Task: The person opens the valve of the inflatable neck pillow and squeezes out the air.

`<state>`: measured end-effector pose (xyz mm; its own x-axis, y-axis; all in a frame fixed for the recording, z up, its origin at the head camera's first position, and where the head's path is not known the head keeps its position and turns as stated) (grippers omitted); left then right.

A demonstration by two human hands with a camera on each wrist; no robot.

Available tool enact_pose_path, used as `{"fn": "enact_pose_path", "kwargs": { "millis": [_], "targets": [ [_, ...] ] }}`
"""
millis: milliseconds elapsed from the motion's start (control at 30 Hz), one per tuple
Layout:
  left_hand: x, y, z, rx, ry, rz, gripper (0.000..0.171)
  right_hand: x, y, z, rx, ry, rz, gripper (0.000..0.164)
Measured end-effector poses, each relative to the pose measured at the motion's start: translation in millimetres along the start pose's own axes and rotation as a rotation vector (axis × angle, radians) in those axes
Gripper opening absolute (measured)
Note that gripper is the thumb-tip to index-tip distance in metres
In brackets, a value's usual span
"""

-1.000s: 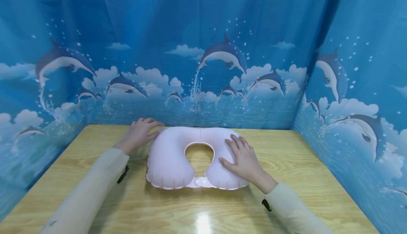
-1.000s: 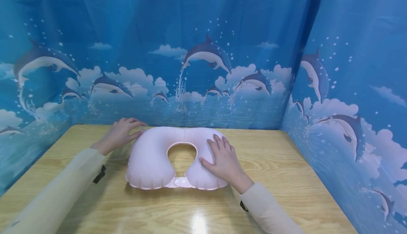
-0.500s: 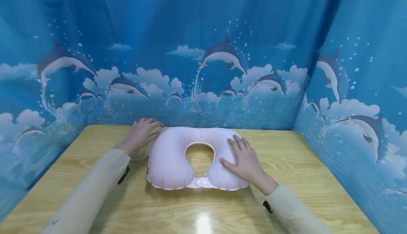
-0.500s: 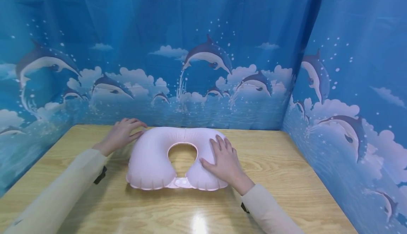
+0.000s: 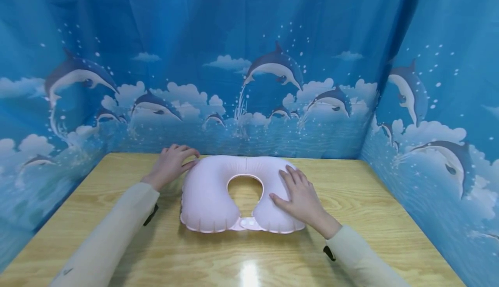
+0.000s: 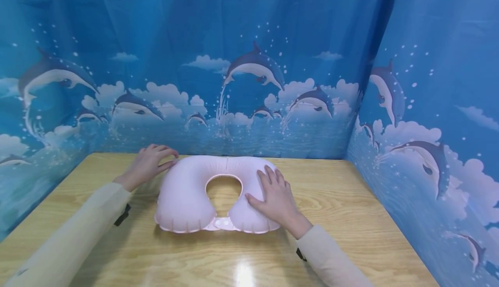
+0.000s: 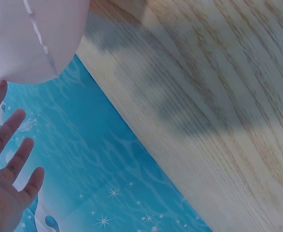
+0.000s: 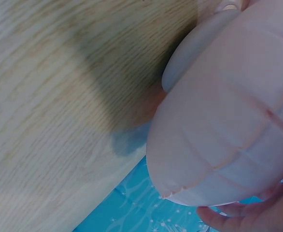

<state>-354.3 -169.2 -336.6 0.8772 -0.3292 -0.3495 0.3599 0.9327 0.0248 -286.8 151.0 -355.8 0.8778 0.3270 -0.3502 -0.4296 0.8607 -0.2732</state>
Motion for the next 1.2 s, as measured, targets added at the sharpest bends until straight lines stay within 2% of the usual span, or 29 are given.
{"fn": "enact_pose_path", "kwargs": {
  "millis": [367, 733, 967, 1200],
  "targets": [
    [2.5, 0.6, 2.9, -0.016, 0.046, 0.003, 0.016, -0.7, 0.2, 0.0, -0.001, -0.005, -0.003, 0.072],
    [3.7, -1.0, -0.2, -0.024, 0.074, 0.012, 0.016, -1.0, -0.2, -0.2, 0.000, -0.009, -0.007, 0.073],
    [4.3, -6.1, -1.9, 0.028, 0.073, 0.049, 0.019, -0.7, -0.7, -1.1, -0.002, -0.010, 0.004, 0.072],
    [5.5, -6.3, -1.8, 0.038, 0.069, 0.057, 0.022, -0.8, -1.3, -2.0, 0.014, 0.006, 0.037, 0.072]
  ]
}}
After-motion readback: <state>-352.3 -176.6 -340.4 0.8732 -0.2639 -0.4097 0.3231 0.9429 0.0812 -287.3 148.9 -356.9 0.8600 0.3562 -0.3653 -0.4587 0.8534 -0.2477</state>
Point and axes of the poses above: each hand's wrist, its own x-axis away from the middle knuckle, its own z-axis out of the back of the hand, y = z × x, the point moved 7 cm from there along -x, towards the middle knuckle, and after that the axes turned 6 degrees about -x, right-handed, at the moved point
